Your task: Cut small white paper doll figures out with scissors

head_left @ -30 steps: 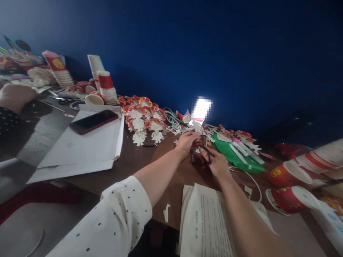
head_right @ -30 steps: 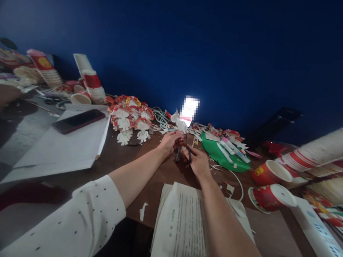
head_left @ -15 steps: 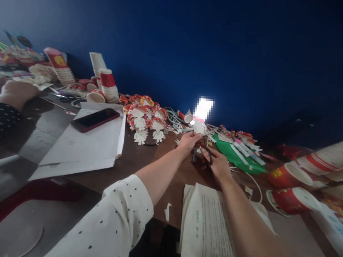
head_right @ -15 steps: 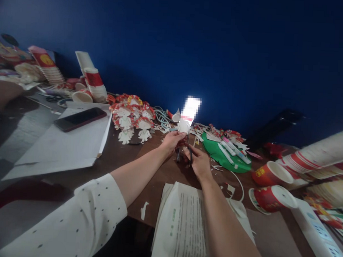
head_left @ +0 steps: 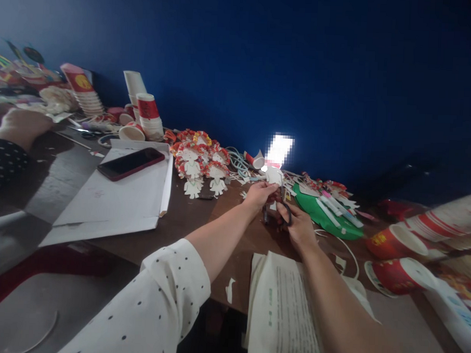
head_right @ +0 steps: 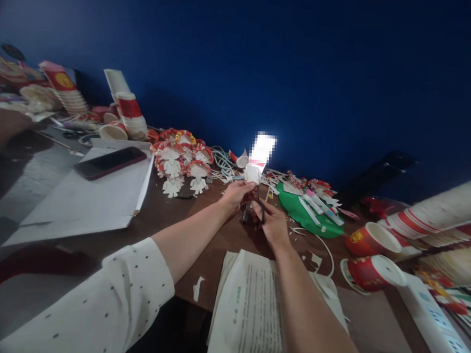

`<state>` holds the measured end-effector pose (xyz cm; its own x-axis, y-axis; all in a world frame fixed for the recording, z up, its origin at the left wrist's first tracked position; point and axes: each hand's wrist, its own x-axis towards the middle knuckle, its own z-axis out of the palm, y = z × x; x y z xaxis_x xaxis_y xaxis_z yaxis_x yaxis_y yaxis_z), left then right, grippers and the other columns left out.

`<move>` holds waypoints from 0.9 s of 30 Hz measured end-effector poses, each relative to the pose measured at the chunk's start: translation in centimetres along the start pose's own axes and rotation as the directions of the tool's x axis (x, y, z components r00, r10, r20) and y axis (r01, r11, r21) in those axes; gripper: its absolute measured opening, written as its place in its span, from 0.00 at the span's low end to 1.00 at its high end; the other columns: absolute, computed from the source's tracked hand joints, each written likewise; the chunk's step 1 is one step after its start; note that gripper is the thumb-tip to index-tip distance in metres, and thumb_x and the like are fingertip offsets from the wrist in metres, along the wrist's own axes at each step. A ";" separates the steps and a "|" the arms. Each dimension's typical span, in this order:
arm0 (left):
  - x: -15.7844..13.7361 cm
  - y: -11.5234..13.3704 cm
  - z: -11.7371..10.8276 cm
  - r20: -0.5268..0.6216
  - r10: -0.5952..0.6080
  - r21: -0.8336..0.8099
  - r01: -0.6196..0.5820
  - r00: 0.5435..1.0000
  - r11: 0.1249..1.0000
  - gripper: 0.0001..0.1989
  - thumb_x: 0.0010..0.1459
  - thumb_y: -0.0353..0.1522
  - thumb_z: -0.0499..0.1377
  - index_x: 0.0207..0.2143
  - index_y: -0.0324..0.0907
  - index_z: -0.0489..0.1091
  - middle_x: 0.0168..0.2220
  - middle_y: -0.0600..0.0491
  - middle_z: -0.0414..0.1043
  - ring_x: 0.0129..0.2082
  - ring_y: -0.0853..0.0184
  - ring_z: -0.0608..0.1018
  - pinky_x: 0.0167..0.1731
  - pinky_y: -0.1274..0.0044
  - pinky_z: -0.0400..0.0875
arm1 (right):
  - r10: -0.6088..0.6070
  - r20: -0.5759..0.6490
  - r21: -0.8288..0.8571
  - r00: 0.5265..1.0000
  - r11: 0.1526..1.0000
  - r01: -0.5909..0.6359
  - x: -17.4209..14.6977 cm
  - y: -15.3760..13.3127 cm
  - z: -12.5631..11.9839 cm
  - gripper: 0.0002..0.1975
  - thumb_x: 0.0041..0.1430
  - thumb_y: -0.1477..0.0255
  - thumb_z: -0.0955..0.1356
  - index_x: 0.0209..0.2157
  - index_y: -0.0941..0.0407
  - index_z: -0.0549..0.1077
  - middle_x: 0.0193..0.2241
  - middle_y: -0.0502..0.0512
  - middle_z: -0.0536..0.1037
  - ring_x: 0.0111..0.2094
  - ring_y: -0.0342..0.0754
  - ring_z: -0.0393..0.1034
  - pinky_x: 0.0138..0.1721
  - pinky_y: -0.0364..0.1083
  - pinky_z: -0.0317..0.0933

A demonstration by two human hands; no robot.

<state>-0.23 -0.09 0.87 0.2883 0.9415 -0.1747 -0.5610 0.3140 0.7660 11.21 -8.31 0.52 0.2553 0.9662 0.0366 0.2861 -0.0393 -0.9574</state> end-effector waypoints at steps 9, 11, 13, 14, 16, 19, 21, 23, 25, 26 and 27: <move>-0.3 0.4 0.1 -0.010 -0.009 -0.008 0.009 1.000 1.000 0.12 0.51 0.30 0.70 0.24 0.37 0.70 0.21 0.54 0.72 0.18 0.74 0.73 0.24 0.80 0.63 | -0.025 0.008 0.007 1.000 1.000 0.025 -0.7 -1.0 0.1 0.31 0.47 0.45 0.74 0.40 0.58 0.83 0.20 0.50 0.71 0.22 0.44 0.61 0.20 0.43 0.57; -0.4 0.5 0.2 -0.014 -0.013 -0.011 0.013 1.000 1.000 0.11 0.51 0.29 0.70 0.24 0.37 0.69 0.20 0.55 0.72 0.18 0.74 0.73 0.24 0.80 0.63 | -0.019 0.010 0.016 1.000 1.000 0.019 -0.7 -1.1 0.1 0.30 0.46 0.45 0.75 0.36 0.58 0.82 0.20 0.50 0.71 0.22 0.43 0.61 0.20 0.43 0.57; -0.5 0.6 0.2 -0.013 -0.016 -0.011 0.015 1.000 1.000 0.12 0.51 0.29 0.70 0.24 0.37 0.69 0.20 0.55 0.71 0.17 0.75 0.72 0.23 0.81 0.63 | -0.020 0.010 0.022 1.000 1.000 0.019 -0.7 -1.1 0.1 0.29 0.46 0.45 0.75 0.33 0.58 0.81 0.21 0.50 0.71 0.22 0.43 0.62 0.20 0.42 0.57; -0.5 0.6 0.2 -0.010 -0.017 -0.010 0.016 1.000 1.000 0.12 0.51 0.29 0.70 0.24 0.37 0.69 0.20 0.56 0.71 0.17 0.75 0.72 0.23 0.81 0.63 | -0.022 0.012 0.021 1.000 1.000 0.021 -0.7 -1.1 0.1 0.28 0.46 0.45 0.75 0.32 0.58 0.80 0.21 0.50 0.71 0.23 0.43 0.62 0.20 0.42 0.56; -0.5 0.7 0.2 -0.004 -0.017 -0.010 0.017 1.000 1.000 0.11 0.53 0.29 0.68 0.24 0.37 0.69 0.19 0.56 0.71 0.17 0.76 0.72 0.22 0.82 0.62 | -0.026 0.017 0.012 1.000 1.000 0.026 -0.6 -1.0 0.1 0.27 0.47 0.46 0.74 0.30 0.58 0.79 0.21 0.50 0.71 0.23 0.43 0.62 0.20 0.42 0.55; -0.5 0.7 0.2 -0.005 -0.021 -0.012 0.021 1.000 1.000 0.10 0.57 0.27 0.65 0.24 0.37 0.68 0.19 0.56 0.71 0.17 0.76 0.73 0.22 0.82 0.63 | -0.039 0.016 -0.006 0.999 0.999 0.039 -0.7 -0.9 0.1 0.26 0.48 0.46 0.74 0.26 0.57 0.77 0.20 0.50 0.70 0.22 0.42 0.61 0.20 0.42 0.54; -0.5 0.7 0.3 -0.012 -0.026 -0.015 0.026 1.000 1.000 0.10 0.57 0.27 0.64 0.25 0.37 0.68 0.19 0.56 0.71 0.17 0.75 0.73 0.22 0.82 0.64 | -0.039 0.016 -0.012 0.999 0.999 0.040 -0.7 -1.0 0.1 0.26 0.48 0.46 0.74 0.26 0.57 0.77 0.20 0.49 0.70 0.22 0.42 0.60 0.20 0.42 0.54; -0.4 0.7 0.3 -0.016 -0.028 -0.022 0.027 0.999 0.999 0.10 0.55 0.28 0.67 0.25 0.37 0.68 0.20 0.56 0.71 0.17 0.75 0.73 0.23 0.82 0.64 | -0.032 0.017 -0.001 0.999 0.999 0.032 -0.7 -0.9 0.1 0.27 0.48 0.46 0.74 0.27 0.57 0.77 0.20 0.50 0.70 0.22 0.42 0.61 0.20 0.42 0.54; -0.4 0.7 0.3 -0.016 -0.025 -0.030 0.024 1.000 0.999 0.11 0.53 0.28 0.68 0.25 0.37 0.68 0.19 0.56 0.71 0.17 0.75 0.72 0.22 0.82 0.64 | -0.024 0.009 0.023 1.000 0.999 0.023 -0.7 -0.9 0.1 0.27 0.47 0.45 0.75 0.30 0.58 0.78 0.21 0.50 0.70 0.23 0.43 0.61 0.20 0.41 0.54; -0.3 0.7 0.2 -0.015 -0.022 -0.032 0.022 1.000 0.999 0.11 0.53 0.28 0.68 0.24 0.37 0.68 0.19 0.56 0.70 0.17 0.76 0.72 0.22 0.82 0.64 | -0.021 0.006 0.031 1.000 0.999 0.020 -0.6 -0.8 0.1 0.28 0.46 0.45 0.75 0.31 0.58 0.78 0.21 0.50 0.70 0.23 0.43 0.61 0.20 0.41 0.54; -0.3 0.7 0.2 -0.015 -0.021 -0.032 0.020 1.000 0.999 0.11 0.53 0.28 0.68 0.24 0.37 0.68 0.19 0.56 0.70 0.17 0.76 0.72 0.22 0.82 0.64 | -0.020 0.002 0.032 1.000 0.999 0.020 -0.6 -0.8 0.1 0.28 0.46 0.45 0.75 0.31 0.58 0.79 0.22 0.50 0.70 0.23 0.43 0.61 0.20 0.41 0.54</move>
<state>-0.50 -0.17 1.55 0.2883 0.9365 -0.1998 -0.5799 0.3368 0.7418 10.70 -8.86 1.24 0.2475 0.9673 0.0549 0.2612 -0.0121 -0.9652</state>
